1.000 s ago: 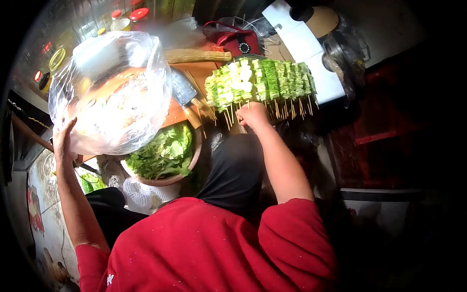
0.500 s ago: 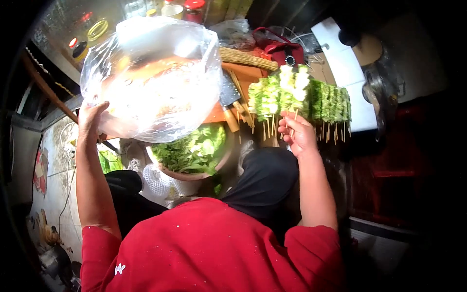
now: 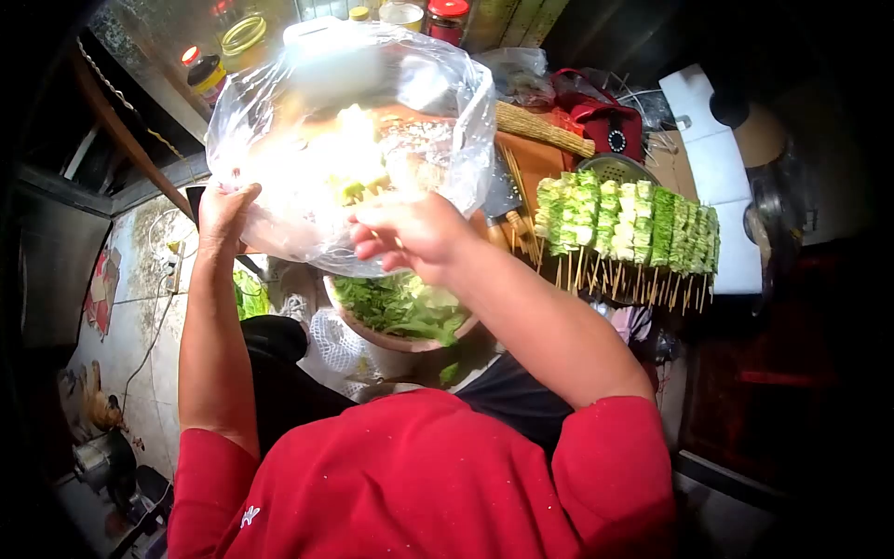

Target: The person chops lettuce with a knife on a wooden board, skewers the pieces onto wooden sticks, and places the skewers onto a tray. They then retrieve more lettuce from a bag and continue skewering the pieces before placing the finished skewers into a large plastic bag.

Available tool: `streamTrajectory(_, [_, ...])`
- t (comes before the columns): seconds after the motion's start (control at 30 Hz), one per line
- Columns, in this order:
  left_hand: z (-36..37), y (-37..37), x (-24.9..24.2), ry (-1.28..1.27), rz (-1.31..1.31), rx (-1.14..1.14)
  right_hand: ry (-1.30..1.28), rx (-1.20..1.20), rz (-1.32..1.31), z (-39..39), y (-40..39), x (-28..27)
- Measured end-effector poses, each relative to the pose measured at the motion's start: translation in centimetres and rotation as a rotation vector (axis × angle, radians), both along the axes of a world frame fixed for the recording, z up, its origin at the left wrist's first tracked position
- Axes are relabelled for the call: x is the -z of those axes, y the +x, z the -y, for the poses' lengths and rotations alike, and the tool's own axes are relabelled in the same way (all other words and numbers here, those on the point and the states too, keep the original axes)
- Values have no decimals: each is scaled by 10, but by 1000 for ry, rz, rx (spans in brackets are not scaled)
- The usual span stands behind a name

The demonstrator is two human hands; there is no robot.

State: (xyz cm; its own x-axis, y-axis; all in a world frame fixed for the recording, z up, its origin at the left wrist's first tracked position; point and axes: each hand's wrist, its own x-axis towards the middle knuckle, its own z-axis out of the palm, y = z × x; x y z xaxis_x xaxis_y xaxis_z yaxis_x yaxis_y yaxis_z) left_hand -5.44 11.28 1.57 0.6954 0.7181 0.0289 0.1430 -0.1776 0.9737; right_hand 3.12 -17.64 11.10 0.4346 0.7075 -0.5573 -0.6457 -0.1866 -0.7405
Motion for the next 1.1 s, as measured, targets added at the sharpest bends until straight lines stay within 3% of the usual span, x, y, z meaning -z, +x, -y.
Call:
streamTrajectory(0.27, [-5, -2, -5, 191, -181, -23, -126, -175, -96, -105, 42, 71])
streamTrajectory(0.47, [-15, -4, -1, 212, -217, 21, -77, -193, -134, -106, 33, 117])
streamTrajectory(0.53, [-10, -6, -15, 295, -420, 11, -44, -201, -132, -101, 32, 131])
streamTrajectory(0.73, [-24, -9, 17, 311, -343, 49, 34, -222, -179, -88, 34, 142])
streamTrajectory(0.83, [-17, -8, 3, 317, -498, 3, 110, -207, -257, -94, 35, 150])
streamTrajectory(1.1, [-19, -8, 16, 310, -481, -3, 68, -303, -261, -112, 18, 184])
